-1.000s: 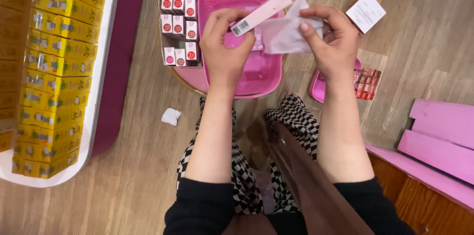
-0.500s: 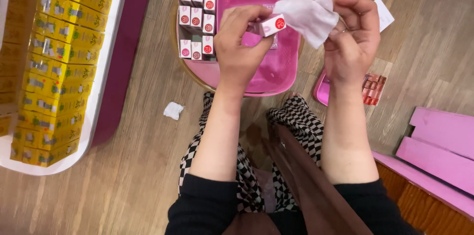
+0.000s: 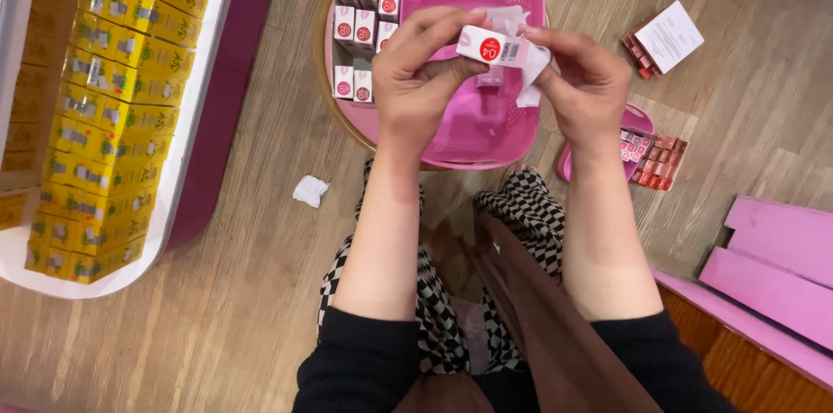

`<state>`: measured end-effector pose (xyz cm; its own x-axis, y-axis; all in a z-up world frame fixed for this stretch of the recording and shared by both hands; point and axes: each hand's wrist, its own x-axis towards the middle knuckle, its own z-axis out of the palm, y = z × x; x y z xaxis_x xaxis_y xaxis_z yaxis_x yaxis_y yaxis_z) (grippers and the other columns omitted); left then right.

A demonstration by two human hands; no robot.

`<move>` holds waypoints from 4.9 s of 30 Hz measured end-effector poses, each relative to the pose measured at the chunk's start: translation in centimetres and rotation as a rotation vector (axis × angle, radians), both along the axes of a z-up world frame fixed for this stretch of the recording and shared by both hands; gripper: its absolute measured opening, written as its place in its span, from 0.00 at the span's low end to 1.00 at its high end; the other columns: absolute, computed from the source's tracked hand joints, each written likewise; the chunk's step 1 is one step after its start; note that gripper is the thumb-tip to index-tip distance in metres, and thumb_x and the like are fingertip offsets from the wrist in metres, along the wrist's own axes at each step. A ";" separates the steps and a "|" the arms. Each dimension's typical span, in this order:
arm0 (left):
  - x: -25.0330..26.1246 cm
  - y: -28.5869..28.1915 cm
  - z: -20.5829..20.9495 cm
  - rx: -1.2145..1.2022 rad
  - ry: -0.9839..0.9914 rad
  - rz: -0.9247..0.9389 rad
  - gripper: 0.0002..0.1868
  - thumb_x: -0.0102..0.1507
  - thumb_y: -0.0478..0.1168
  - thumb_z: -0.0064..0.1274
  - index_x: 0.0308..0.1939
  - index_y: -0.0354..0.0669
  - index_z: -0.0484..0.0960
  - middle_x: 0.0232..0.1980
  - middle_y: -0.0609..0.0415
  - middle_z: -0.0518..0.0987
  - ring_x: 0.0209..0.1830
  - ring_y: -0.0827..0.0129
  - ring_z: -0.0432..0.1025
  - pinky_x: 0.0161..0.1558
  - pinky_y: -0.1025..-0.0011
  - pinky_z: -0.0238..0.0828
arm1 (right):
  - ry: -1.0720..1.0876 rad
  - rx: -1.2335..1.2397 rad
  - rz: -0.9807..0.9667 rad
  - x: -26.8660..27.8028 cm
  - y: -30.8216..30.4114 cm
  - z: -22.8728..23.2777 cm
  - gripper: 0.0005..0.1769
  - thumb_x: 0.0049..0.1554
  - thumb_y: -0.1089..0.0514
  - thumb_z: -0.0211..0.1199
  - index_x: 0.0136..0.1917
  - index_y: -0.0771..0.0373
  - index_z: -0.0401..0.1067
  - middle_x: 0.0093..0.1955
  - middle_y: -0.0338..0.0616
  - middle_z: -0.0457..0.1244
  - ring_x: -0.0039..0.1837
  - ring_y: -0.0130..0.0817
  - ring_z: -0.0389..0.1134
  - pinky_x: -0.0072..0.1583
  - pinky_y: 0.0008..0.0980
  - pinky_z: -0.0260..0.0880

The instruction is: Unpacking small cosmetic boxes from paper wrapping and arranging them into pink baskets on a display stand

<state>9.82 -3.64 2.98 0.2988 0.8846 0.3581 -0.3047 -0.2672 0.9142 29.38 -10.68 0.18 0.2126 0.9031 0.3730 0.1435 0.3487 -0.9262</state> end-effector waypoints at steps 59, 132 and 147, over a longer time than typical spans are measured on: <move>-7.0 6.3 -4.2 0.321 1.069 0.315 0.23 0.76 0.48 0.35 0.73 0.47 0.66 0.71 0.46 0.66 0.71 0.46 0.59 0.69 0.46 0.61 | -0.597 -0.079 0.078 -11.7 10.0 -0.9 0.28 0.62 0.73 0.60 0.74 0.71 0.58 0.70 0.58 0.54 0.72 0.54 0.57 0.75 0.49 0.59; -8.5 6.9 -4.9 0.165 0.628 0.386 0.14 0.73 0.38 0.37 0.55 0.40 0.77 0.58 0.46 0.79 0.60 0.53 0.75 0.61 0.57 0.72 | -0.681 -0.340 0.290 -11.8 13.8 1.0 0.34 0.50 0.70 0.40 0.66 0.56 0.71 0.65 0.43 0.66 0.65 0.44 0.66 0.54 0.46 0.50; -7.9 6.7 -4.5 0.187 0.957 0.241 0.20 0.76 0.51 0.32 0.61 0.54 0.79 0.81 0.53 0.54 0.81 0.39 0.52 0.73 0.35 0.56 | -0.510 0.005 0.180 -10.6 9.1 3.5 0.12 0.60 0.75 0.58 0.57 0.70 0.69 0.59 0.54 0.64 0.65 0.50 0.65 0.72 0.47 0.64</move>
<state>1.91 3.05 -1.51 0.3538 0.9135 0.2006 0.6177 -0.3893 0.6833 18.73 -1.54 3.70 -0.1543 0.9065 0.3930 0.5123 0.4136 -0.7526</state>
